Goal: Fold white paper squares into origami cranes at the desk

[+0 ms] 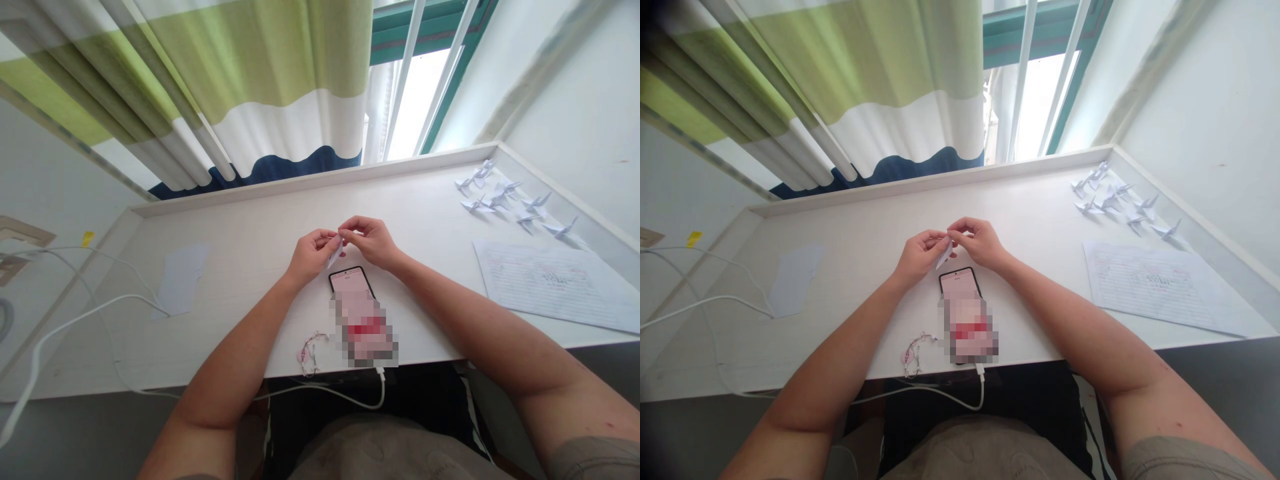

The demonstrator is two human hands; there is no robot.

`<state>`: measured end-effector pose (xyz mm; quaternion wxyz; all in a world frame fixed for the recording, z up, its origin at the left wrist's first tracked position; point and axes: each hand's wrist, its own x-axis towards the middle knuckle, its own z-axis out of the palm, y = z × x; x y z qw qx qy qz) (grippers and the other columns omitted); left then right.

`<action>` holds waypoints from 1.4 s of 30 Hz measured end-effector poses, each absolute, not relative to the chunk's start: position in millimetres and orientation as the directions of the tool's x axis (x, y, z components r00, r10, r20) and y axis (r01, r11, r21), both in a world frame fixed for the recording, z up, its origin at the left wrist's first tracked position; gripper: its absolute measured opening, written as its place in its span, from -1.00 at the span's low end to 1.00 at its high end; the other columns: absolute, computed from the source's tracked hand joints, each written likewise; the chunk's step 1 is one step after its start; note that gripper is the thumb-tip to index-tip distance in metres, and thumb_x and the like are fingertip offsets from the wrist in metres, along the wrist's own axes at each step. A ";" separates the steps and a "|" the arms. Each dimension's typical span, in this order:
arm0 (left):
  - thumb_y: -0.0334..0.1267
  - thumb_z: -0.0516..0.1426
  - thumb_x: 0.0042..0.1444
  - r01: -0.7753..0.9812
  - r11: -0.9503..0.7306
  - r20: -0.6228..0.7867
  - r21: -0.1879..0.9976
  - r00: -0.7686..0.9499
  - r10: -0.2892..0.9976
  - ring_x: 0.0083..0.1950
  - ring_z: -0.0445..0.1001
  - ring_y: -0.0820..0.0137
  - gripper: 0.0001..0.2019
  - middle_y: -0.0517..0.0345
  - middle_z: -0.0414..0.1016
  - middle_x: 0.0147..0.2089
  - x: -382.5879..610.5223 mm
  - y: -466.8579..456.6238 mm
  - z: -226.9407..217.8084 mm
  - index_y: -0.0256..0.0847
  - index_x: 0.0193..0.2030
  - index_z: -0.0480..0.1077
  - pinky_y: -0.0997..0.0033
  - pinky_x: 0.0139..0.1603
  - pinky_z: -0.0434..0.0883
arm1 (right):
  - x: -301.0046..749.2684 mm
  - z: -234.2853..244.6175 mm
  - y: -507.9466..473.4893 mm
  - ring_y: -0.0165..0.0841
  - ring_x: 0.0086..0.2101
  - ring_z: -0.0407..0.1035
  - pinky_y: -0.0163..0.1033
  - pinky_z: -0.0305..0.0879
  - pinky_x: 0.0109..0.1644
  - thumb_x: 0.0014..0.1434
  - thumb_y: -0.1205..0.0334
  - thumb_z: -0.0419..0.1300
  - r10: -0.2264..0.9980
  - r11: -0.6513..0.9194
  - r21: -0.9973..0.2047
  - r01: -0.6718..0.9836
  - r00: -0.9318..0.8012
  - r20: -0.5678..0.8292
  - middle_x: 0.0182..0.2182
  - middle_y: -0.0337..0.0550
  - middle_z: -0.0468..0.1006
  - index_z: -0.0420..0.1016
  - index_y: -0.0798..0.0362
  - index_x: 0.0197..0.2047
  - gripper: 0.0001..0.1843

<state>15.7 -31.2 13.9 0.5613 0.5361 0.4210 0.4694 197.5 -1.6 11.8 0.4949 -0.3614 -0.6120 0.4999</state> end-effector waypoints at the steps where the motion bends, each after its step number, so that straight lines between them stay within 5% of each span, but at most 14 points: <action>1: 0.18 0.43 0.05 -0.063 0.013 0.001 0.998 0.226 0.974 -0.31 0.69 0.29 -0.46 -0.06 0.73 -0.19 15.4 -31.3 14.7 -0.29 -0.12 0.55 0.28 -0.19 0.60 | 197.8 11.5 -1.0 -0.34 -0.35 0.49 -0.13 0.50 -0.19 0.13 -0.05 0.47 0.941 0.246 -0.969 -0.037 -0.230 0.248 -0.36 -0.17 0.64 0.63 0.04 -0.28 -0.68; 8: 0.21 0.38 0.11 -0.048 -0.025 0.034 0.999 0.206 0.978 -0.39 0.65 0.37 -0.48 -0.05 0.72 -0.22 13.7 -29.0 14.8 -0.29 -0.16 0.57 0.39 -0.33 0.51 | 197.0 11.0 -0.6 -0.33 -0.30 0.51 -0.10 0.55 -0.12 0.15 -0.18 0.45 0.932 0.178 -0.970 -0.168 -0.288 0.221 -0.27 -0.14 0.67 0.62 0.02 -0.14 -0.55; 15: 0.21 0.41 0.07 -0.140 0.043 -0.007 0.989 0.250 0.968 -0.31 0.71 0.27 -0.43 0.04 0.68 -0.30 14.1 -28.8 15.5 -0.31 -0.08 0.55 0.30 -0.20 0.61 | 196.8 10.1 -1.2 -0.31 -0.23 0.53 -0.11 0.49 -0.05 0.11 -0.16 0.48 0.910 0.201 -0.974 -0.102 -0.348 0.224 -0.25 -0.11 0.68 0.65 0.05 -0.23 -0.58; 26: -0.02 0.46 0.09 -0.145 0.028 0.024 0.989 0.345 0.938 -0.16 0.72 0.25 -0.50 0.02 0.69 -0.20 14.5 -30.5 14.3 -0.28 0.03 0.49 0.29 -0.09 0.55 | 198.3 9.6 0.2 -0.31 -0.28 0.51 -0.11 0.48 -0.12 0.01 -0.16 0.54 0.941 0.203 -0.974 -0.106 -0.253 0.223 -0.33 -0.16 0.66 0.61 0.01 -0.34 -0.58; 35: -0.16 0.37 0.19 -0.095 0.001 0.036 0.995 0.390 0.920 -0.30 0.52 0.47 -0.74 -0.04 0.68 -0.08 14.6 -32.6 19.4 -0.27 -0.08 0.54 0.42 -0.26 0.41 | 200.2 20.6 -4.5 -0.44 -0.47 0.35 -0.18 0.39 -0.32 -0.02 -0.10 0.58 0.919 0.145 -0.969 -0.198 -0.337 0.206 -0.44 -0.26 0.55 0.54 0.01 -0.42 -0.57; 42: -0.12 0.40 0.15 -0.102 0.050 0.002 0.993 0.458 0.889 -0.33 0.48 0.48 -0.71 -0.07 0.69 -0.09 11.7 -30.9 16.7 -0.28 -0.12 0.58 0.40 -0.25 0.43 | 199.3 24.8 -7.8 -0.45 -0.51 0.34 -0.19 0.34 -0.39 0.02 -0.11 0.57 0.901 0.146 -0.965 -0.216 -0.375 0.221 -0.46 -0.26 0.52 0.54 0.00 -0.45 -0.58</action>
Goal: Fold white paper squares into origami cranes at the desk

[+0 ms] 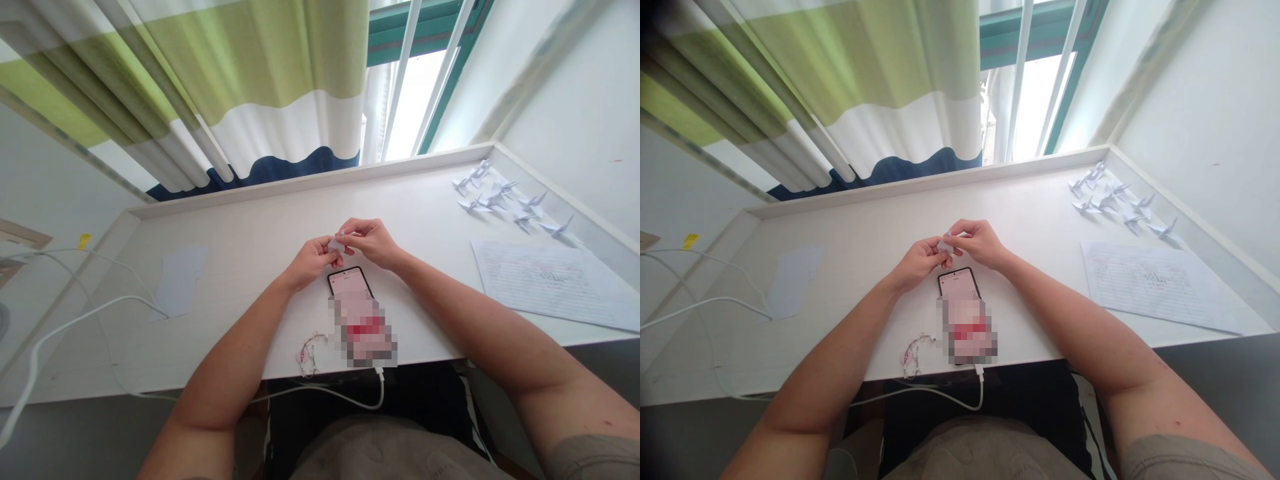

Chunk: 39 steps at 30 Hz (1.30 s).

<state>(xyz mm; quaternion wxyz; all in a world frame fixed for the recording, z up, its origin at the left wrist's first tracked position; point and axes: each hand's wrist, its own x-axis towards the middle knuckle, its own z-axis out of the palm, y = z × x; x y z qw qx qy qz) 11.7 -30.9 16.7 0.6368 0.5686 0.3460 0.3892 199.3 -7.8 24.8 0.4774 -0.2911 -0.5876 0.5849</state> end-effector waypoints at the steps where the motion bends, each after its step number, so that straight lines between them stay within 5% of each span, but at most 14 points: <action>1: -0.10 0.41 0.14 -0.106 0.051 0.004 0.993 0.461 0.887 -0.33 0.48 0.47 -0.69 -0.08 0.69 -0.09 11.5 -30.9 16.9 -0.28 -0.12 0.58 0.39 -0.24 0.44 | 198.9 25.5 -8.6 -0.45 -0.52 0.33 -0.19 0.33 -0.40 0.03 -0.12 0.56 0.904 0.152 -0.964 -0.218 -0.364 0.225 -0.47 -0.27 0.51 0.52 0.00 -0.46 -0.56; 18: -0.10 0.43 0.12 -0.138 0.122 -0.037 0.983 0.502 0.864 -0.31 0.56 0.42 -0.65 -0.13 0.70 -0.08 16.3 -35.9 19.2 -0.30 -0.07 0.60 0.36 -0.23 0.47 | 202.0 27.7 -8.5 -0.45 -0.58 0.26 -0.22 0.24 -0.48 0.18 -0.30 0.40 0.904 0.240 -0.962 -0.127 -0.331 0.269 -0.59 -0.29 0.43 0.42 -0.01 -0.51 -0.43; 25: -0.10 0.44 0.10 -0.190 0.163 -0.058 0.968 0.464 0.884 -0.29 0.60 0.39 -0.63 -0.15 0.70 -0.01 17.7 -35.8 17.7 -0.29 -0.06 0.57 0.36 -0.24 0.46 | 201.2 21.8 -1.8 -0.34 -0.44 0.44 -0.10 0.49 -0.21 0.31 -0.42 0.18 0.941 0.183 -0.972 -0.147 -0.259 0.216 -0.49 -0.13 0.56 0.56 0.02 -0.46 -0.33; 31: -0.12 0.44 0.10 -0.238 0.183 -0.060 0.954 0.448 0.892 -0.30 0.60 0.42 -0.63 -0.14 0.69 0.03 16.9 -34.5 16.1 -0.29 -0.04 0.56 0.37 -0.25 0.45 | 205.4 17.8 -0.3 -0.28 -0.28 0.51 -0.08 0.51 -0.10 0.20 -0.14 0.39 0.923 0.185 -0.974 -0.133 -0.316 0.219 -0.32 -0.11 0.66 0.68 0.02 -0.31 -0.63; 39: 0.01 0.46 0.08 -0.218 0.189 -0.068 0.957 0.467 0.882 -0.29 0.61 0.45 -0.53 -0.14 0.69 0.05 19.2 -34.3 12.6 -0.30 -0.03 0.55 0.42 -0.25 0.47 | 201.1 19.3 -3.7 -0.35 -0.38 0.42 -0.21 0.37 -0.32 0.16 -0.11 0.41 0.933 0.244 -0.969 -0.047 -0.259 0.248 -0.45 -0.17 0.61 0.64 0.04 -0.35 -0.64</action>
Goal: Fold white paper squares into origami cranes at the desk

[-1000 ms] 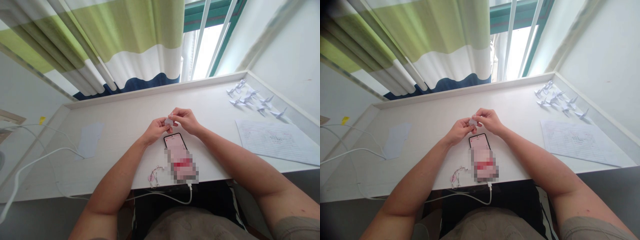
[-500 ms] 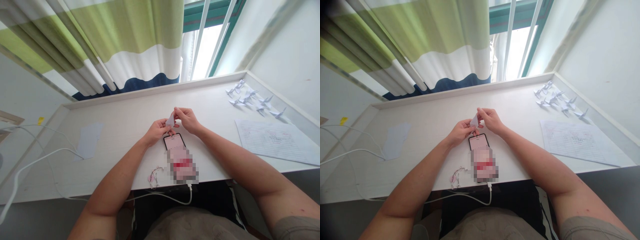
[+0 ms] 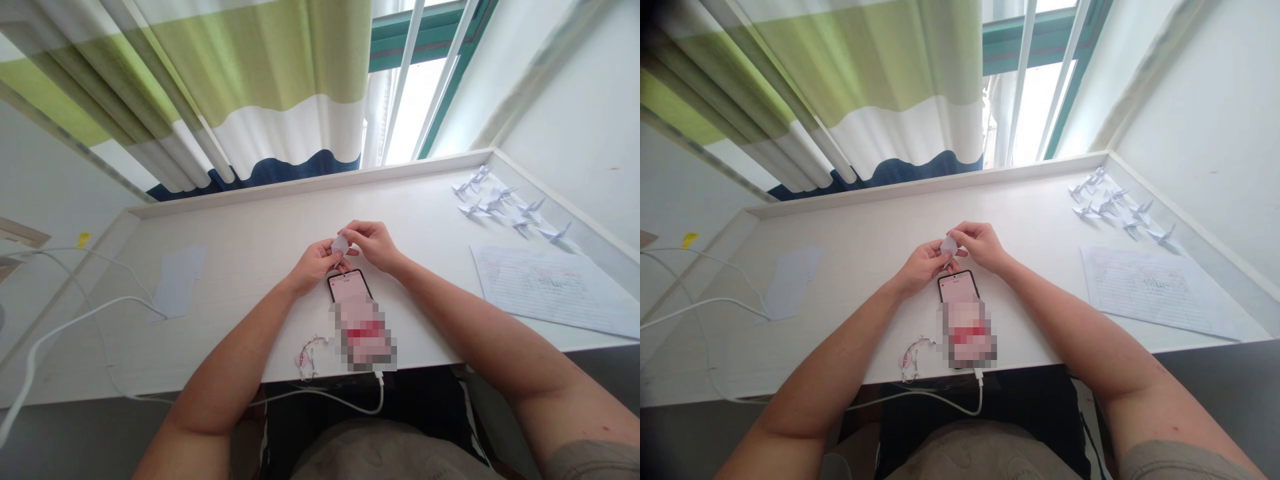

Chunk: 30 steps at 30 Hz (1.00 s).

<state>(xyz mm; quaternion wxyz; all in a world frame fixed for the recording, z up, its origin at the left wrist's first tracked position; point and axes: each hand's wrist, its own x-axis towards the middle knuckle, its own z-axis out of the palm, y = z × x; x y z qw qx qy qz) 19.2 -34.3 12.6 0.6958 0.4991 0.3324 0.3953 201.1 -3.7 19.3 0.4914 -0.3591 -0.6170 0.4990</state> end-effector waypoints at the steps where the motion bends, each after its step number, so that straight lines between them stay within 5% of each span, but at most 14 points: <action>1: 0.02 0.45 0.09 -0.211 0.194 -0.073 0.958 0.474 0.877 -0.30 0.61 0.45 -0.53 -0.15 0.69 0.05 19.6 -34.7 12.4 -0.30 -0.04 0.55 0.42 -0.26 0.47 | 200.6 19.4 -3.9 -0.37 -0.42 0.39 -0.22 0.33 -0.36 0.18 -0.11 0.40 0.934 0.250 -0.967 -0.037 -0.253 0.251 -0.48 -0.19 0.57 0.62 0.04 -0.38 -0.63; 5: 0.03 0.44 0.12 -0.178 0.231 -0.115 0.957 0.495 0.861 -0.30 0.63 0.44 -0.53 -0.19 0.69 0.06 21.0 -37.3 13.7 -0.31 -0.03 0.52 0.42 -0.25 0.49 | 200.5 20.6 -3.6 -0.42 -0.54 0.26 -0.24 0.20 -0.47 0.25 -0.19 0.34 0.938 0.292 -0.956 0.002 -0.196 0.286 -0.59 -0.25 0.44 0.45 0.02 -0.53 -0.49; 12: 0.00 0.43 0.16 -0.126 0.271 -0.177 0.954 0.494 0.852 -0.23 0.70 0.35 -0.55 -0.18 0.71 -0.04 19.6 -38.5 15.9 -0.35 -0.03 0.54 0.37 -0.16 0.57 | 201.1 17.9 1.1 -0.37 -0.49 0.34 -0.19 0.36 -0.36 0.16 -0.42 0.33 0.949 0.312 -0.950 0.005 -0.050 0.312 -0.56 -0.20 0.48 0.47 0.01 -0.49 -0.37; 19: 0.07 0.44 0.09 -0.158 0.170 -0.087 0.973 0.433 0.897 -0.27 0.68 0.35 -0.51 -0.07 0.71 -0.15 17.6 -34.2 14.9 -0.31 -0.05 0.56 0.35 -0.18 0.56 | 197.5 15.9 -1.8 -0.37 -0.45 0.41 -0.21 0.41 -0.33 0.10 -0.39 0.39 0.939 0.247 -0.969 -0.027 -0.239 0.246 -0.48 -0.17 0.58 0.55 0.04 -0.40 -0.41; 24: 0.13 0.40 0.12 -0.064 0.031 -0.011 0.997 0.287 0.958 -0.22 0.66 0.33 -0.55 -0.01 0.70 -0.18 18.9 -33.1 14.5 -0.26 -0.16 0.53 0.33 -0.18 0.55 | 199.8 15.0 -1.1 -0.42 -0.51 0.35 -0.24 0.27 -0.41 0.12 -0.31 0.41 0.936 0.246 -0.969 0.008 -0.262 0.235 -0.55 -0.21 0.53 0.53 0.05 -0.46 -0.44; 30: 0.17 0.37 0.14 0.010 -0.133 0.130 0.991 0.149 0.980 -0.34 0.52 0.42 -0.56 0.11 0.60 -0.36 16.0 -29.1 12.0 -0.25 -0.27 0.58 0.38 -0.24 0.52 | 200.5 16.2 -2.3 -0.42 -0.51 0.37 -0.24 0.35 -0.39 0.14 -0.31 0.39 0.923 0.244 -0.970 -0.003 -0.306 0.233 -0.52 -0.20 0.57 0.58 0.04 -0.41 -0.47</action>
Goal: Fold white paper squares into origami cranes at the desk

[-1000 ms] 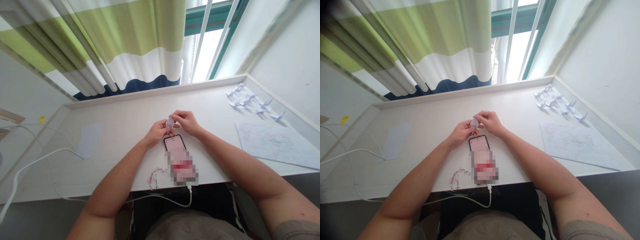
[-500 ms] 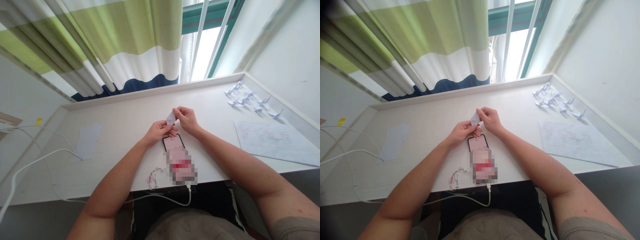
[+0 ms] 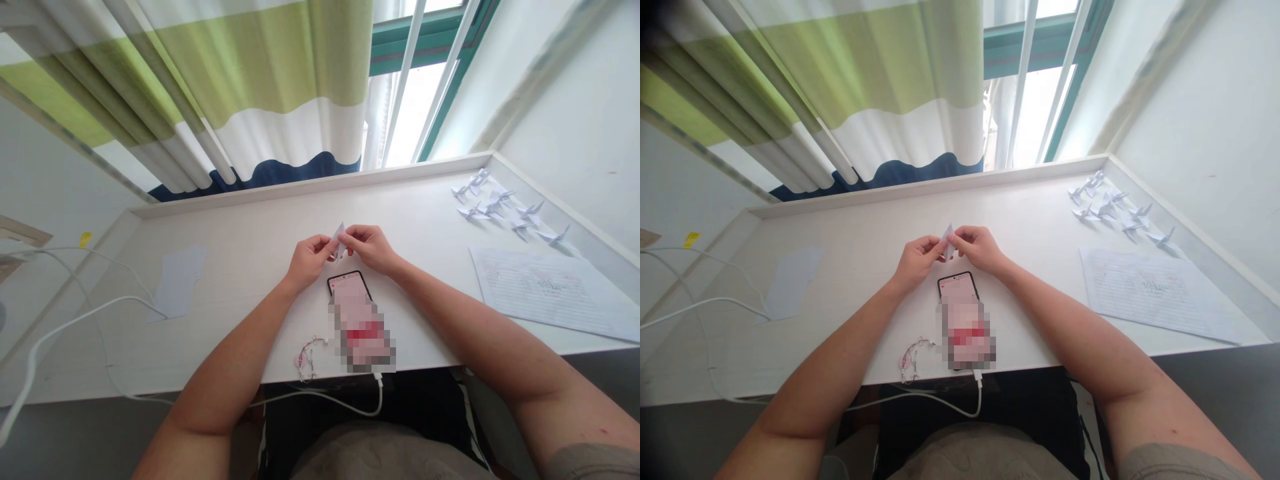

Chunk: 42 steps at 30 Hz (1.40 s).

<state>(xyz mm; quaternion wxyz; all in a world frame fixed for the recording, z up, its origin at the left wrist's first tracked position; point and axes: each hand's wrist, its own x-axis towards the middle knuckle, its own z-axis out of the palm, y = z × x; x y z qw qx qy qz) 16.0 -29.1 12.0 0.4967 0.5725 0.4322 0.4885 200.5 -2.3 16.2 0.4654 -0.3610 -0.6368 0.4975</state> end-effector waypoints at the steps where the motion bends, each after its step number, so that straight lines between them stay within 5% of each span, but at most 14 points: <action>1: 0.17 0.36 0.15 0.013 -0.135 0.132 0.991 0.145 0.981 -0.34 0.52 0.42 -0.56 0.11 0.61 -0.36 15.5 -28.8 12.1 -0.25 -0.27 0.59 0.37 -0.24 0.52 | 200.0 15.9 -2.6 -0.41 -0.50 0.39 -0.23 0.37 -0.38 0.14 -0.31 0.40 0.922 0.239 -0.971 -0.021 -0.309 0.233 -0.50 -0.19 0.59 0.58 0.04 -0.39 -0.47; 13: 0.14 0.29 0.25 0.069 -0.163 0.156 0.984 0.104 0.982 -0.39 0.52 0.40 -0.59 0.12 0.60 -0.43 18.3 -34.0 17.4 -0.22 -0.29 0.55 0.36 -0.24 0.51 | 195.2 11.7 -4.0 -0.35 -0.40 0.55 -0.17 0.55 -0.26 0.11 -0.27 0.45 0.921 0.184 -0.976 -0.115 -0.325 0.212 -0.39 -0.16 0.64 0.55 0.04 -0.28 -0.49; 18: 0.19 0.31 0.17 0.145 -0.174 0.160 0.974 0.099 0.982 -0.37 0.49 0.39 -0.56 0.12 0.60 -0.39 17.3 -32.4 14.0 -0.21 -0.31 0.59 0.37 -0.26 0.47 | 195.9 8.8 -2.1 -0.36 -0.42 0.47 -0.19 0.45 -0.29 0.10 -0.16 0.48 0.943 0.241 -0.970 0.006 -0.238 0.233 -0.46 -0.23 0.55 0.45 0.01 -0.39 -0.55; 28: 0.12 0.29 0.21 0.212 -0.202 0.187 0.956 0.088 0.978 -0.39 0.43 0.42 -0.62 0.15 0.58 -0.41 15.5 -28.7 10.3 -0.20 -0.33 0.61 0.39 -0.28 0.39 | 197.1 12.9 -2.1 -0.31 -0.35 0.50 -0.17 0.44 -0.18 0.13 0.22 0.19 0.935 0.277 -0.960 0.044 -0.242 0.259 -0.41 -0.17 0.64 0.59 0.03 -0.36 -0.85; 35: 0.11 0.30 0.21 0.245 -0.225 0.189 0.943 0.160 0.969 -0.30 0.51 0.36 -0.63 0.09 0.62 -0.34 17.3 -31.4 13.0 -0.19 -0.31 0.59 0.39 -0.26 0.43 | 197.4 13.6 -2.5 -0.32 -0.38 0.44 -0.20 0.35 -0.29 0.21 0.02 0.26 0.939 0.314 -0.943 0.113 -0.184 0.291 -0.42 -0.16 0.63 0.58 0.04 -0.36 -0.73; 42: 0.02 0.34 0.21 0.166 -0.252 0.245 0.953 0.060 0.968 -0.18 0.58 0.35 -0.68 0.02 0.69 -0.10 18.2 -29.9 9.2 -0.17 -0.07 0.62 0.38 -0.17 0.49 | 194.4 15.8 -6.8 -0.35 -0.41 0.42 -0.19 0.36 -0.26 0.22 -0.18 0.32 0.925 0.345 -0.931 0.117 -0.207 0.317 -0.44 -0.17 0.63 0.57 0.03 -0.37 -0.58</action>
